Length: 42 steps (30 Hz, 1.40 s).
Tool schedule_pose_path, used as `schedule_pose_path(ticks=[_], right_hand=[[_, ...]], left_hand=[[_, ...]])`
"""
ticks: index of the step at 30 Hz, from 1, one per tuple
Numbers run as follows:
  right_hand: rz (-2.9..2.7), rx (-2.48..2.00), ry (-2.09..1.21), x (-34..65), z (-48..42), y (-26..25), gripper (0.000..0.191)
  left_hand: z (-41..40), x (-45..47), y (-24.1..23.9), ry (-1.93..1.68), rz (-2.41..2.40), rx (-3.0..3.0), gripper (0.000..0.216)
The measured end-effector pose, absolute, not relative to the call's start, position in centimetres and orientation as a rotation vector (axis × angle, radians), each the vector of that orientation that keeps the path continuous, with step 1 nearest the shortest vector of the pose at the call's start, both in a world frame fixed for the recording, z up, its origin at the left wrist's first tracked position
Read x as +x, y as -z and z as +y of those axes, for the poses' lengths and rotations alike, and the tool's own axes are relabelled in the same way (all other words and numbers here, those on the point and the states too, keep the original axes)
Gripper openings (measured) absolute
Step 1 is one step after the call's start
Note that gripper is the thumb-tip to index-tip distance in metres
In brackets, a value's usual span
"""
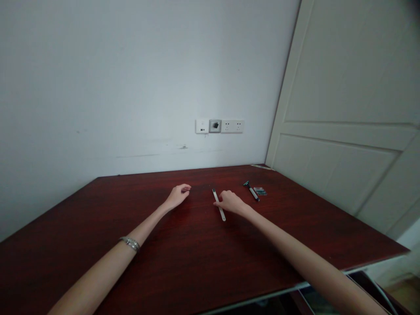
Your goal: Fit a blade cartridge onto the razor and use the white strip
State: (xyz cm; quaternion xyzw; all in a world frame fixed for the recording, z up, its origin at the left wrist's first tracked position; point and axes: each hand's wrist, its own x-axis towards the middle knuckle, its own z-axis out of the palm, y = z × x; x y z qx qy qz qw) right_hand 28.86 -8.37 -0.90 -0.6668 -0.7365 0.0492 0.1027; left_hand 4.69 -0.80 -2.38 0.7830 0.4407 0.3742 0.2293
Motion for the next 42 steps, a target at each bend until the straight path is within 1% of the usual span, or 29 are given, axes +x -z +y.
schedule_pose_path(ticks=[3,9,15,22,25,29,33,37,42], right_hand=[[-2.173,-1.974,-0.166,28.4,-8.4,1.4,0.035],[-2.179,-1.96,-0.117,27.8,-8.5,1.8,0.023],[-2.143,-2.0,-0.14,27.5,-8.9,1.6,0.02],[-2.063,-1.965,-0.079,29.0,-8.5,1.2,0.02],[-2.027,-1.904,-0.043,31.8,-8.3,0.3,0.021],[-1.945,-1.861,0.062,38.9,-8.0,-0.7,0.028],[-1.881,-1.96,0.175,47.1,-7.8,0.0,0.03],[-1.962,-2.004,0.048,52.1,-7.8,1.9,0.031],[-2.069,-2.035,-0.025,53.1,-7.5,3.4,0.031]], left_hand=[[-0.7,4.6,2.6,-1.04,1.221,2.145,0.025],[-0.8,4.5,2.7,-1.043,1.225,2.141,0.026],[-0.7,4.5,2.8,-1.052,1.215,2.12,0.031],[-0.5,4.6,3.8,-1.013,1.269,2.2,0.032],[-0.3,4.0,4.4,-0.992,1.333,2.37,0.038],[0.1,2.3,4.8,-0.875,1.456,2.54,0.049],[0.4,0.5,4.7,-0.746,1.612,2.558,0.055],[0.9,-0.7,4.9,-0.674,1.716,2.521,0.058],[1.8,-1.3,5.7,-0.692,1.751,2.483,0.059]])
